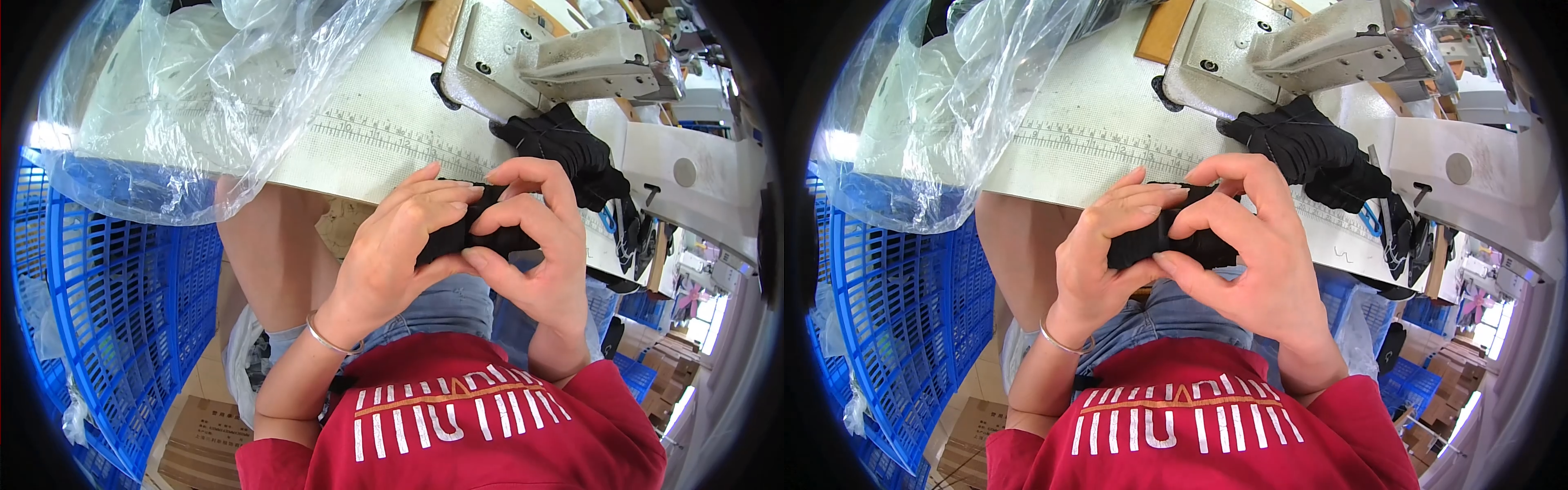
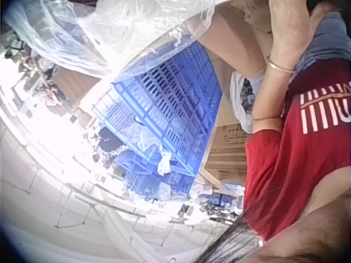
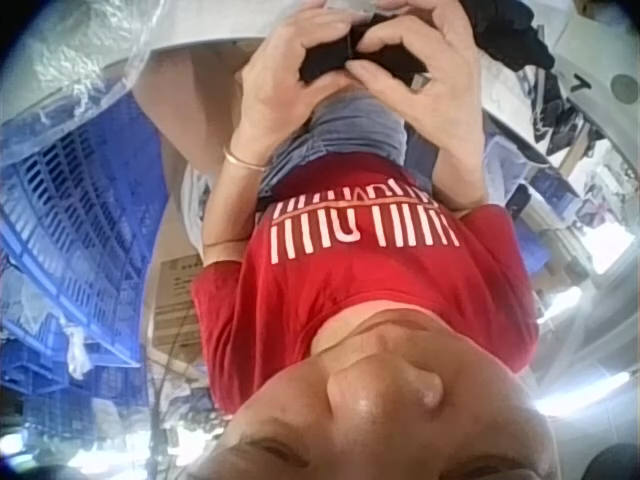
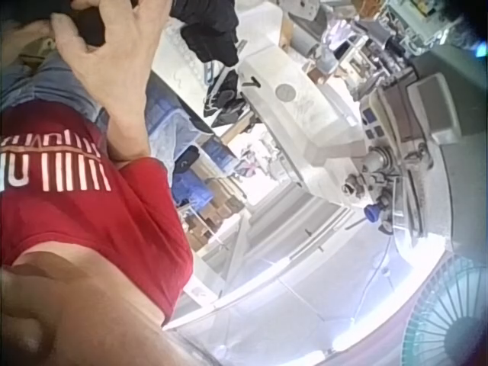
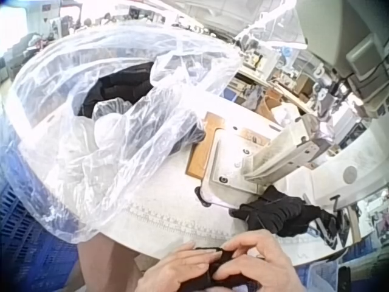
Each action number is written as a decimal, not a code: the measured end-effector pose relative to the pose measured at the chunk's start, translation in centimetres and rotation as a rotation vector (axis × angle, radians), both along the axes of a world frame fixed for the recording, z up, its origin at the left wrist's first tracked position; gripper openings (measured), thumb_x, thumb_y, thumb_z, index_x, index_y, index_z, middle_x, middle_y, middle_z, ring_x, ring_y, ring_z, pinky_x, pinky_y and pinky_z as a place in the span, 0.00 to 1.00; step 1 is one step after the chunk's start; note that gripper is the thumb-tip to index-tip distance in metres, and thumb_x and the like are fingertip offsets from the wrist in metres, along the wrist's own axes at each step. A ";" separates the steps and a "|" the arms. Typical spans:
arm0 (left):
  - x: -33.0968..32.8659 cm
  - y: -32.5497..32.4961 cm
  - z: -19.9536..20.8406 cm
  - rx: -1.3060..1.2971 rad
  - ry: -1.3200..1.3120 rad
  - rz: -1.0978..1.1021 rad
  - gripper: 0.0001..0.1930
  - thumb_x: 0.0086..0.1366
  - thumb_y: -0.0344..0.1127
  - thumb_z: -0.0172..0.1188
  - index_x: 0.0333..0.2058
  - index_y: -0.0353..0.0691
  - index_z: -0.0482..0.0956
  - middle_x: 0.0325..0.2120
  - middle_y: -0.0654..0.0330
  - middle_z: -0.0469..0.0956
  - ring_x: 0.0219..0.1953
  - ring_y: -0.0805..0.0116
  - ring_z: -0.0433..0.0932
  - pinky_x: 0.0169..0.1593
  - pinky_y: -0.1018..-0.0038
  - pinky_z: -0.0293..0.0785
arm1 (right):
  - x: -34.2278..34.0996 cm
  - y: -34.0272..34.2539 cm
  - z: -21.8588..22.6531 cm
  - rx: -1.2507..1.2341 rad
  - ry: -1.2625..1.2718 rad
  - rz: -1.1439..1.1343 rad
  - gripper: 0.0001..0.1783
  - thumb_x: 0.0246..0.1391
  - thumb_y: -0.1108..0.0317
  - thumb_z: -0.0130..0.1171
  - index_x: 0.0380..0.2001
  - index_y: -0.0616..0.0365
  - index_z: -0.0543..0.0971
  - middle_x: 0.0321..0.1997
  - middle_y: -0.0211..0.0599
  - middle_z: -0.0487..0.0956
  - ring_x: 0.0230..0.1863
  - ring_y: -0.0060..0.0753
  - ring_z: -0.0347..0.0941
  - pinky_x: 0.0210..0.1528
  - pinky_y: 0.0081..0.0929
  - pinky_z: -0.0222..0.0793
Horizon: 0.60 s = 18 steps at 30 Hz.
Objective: The recorder is inspecting and stacking black fabric shoe components at a sewing workstation.
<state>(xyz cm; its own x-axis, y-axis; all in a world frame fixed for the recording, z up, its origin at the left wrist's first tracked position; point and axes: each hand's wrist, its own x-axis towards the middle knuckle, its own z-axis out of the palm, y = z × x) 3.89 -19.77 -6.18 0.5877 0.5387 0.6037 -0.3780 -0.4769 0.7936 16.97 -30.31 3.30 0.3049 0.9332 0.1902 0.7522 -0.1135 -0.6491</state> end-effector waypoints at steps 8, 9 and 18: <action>-0.1 0.2 0.1 -0.001 -0.013 -0.031 0.31 0.49 0.35 0.76 0.49 0.40 0.70 0.49 0.47 0.82 0.55 0.48 0.80 0.64 0.46 0.68 | 0.2 0.1 -0.2 0.004 -0.022 0.031 0.15 0.35 0.73 0.75 0.27 0.56 0.78 0.47 0.36 0.74 0.42 0.37 0.71 0.45 0.33 0.69; 0.0 0.2 0.0 0.004 -0.015 -0.031 0.31 0.48 0.35 0.76 0.49 0.40 0.70 0.49 0.47 0.81 0.55 0.47 0.79 0.64 0.46 0.68 | 0.2 0.1 -0.2 0.003 -0.022 0.031 0.15 0.35 0.73 0.75 0.27 0.56 0.78 0.47 0.36 0.74 0.42 0.37 0.71 0.45 0.33 0.69; -0.1 0.3 0.0 0.003 -0.012 -0.037 0.29 0.49 0.36 0.76 0.48 0.39 0.69 0.48 0.46 0.81 0.56 0.45 0.79 0.64 0.45 0.68 | 0.0 0.2 0.2 -0.022 -0.028 0.030 0.14 0.37 0.74 0.74 0.26 0.56 0.77 0.46 0.36 0.74 0.45 0.39 0.71 0.46 0.34 0.68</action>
<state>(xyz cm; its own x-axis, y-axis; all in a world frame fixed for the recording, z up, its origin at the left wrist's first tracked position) 3.77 -19.50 -6.13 0.5995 0.5152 0.6125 -0.4050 -0.4648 0.7874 17.00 -30.10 3.47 0.2719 0.9459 0.1773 0.7730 -0.1049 -0.6257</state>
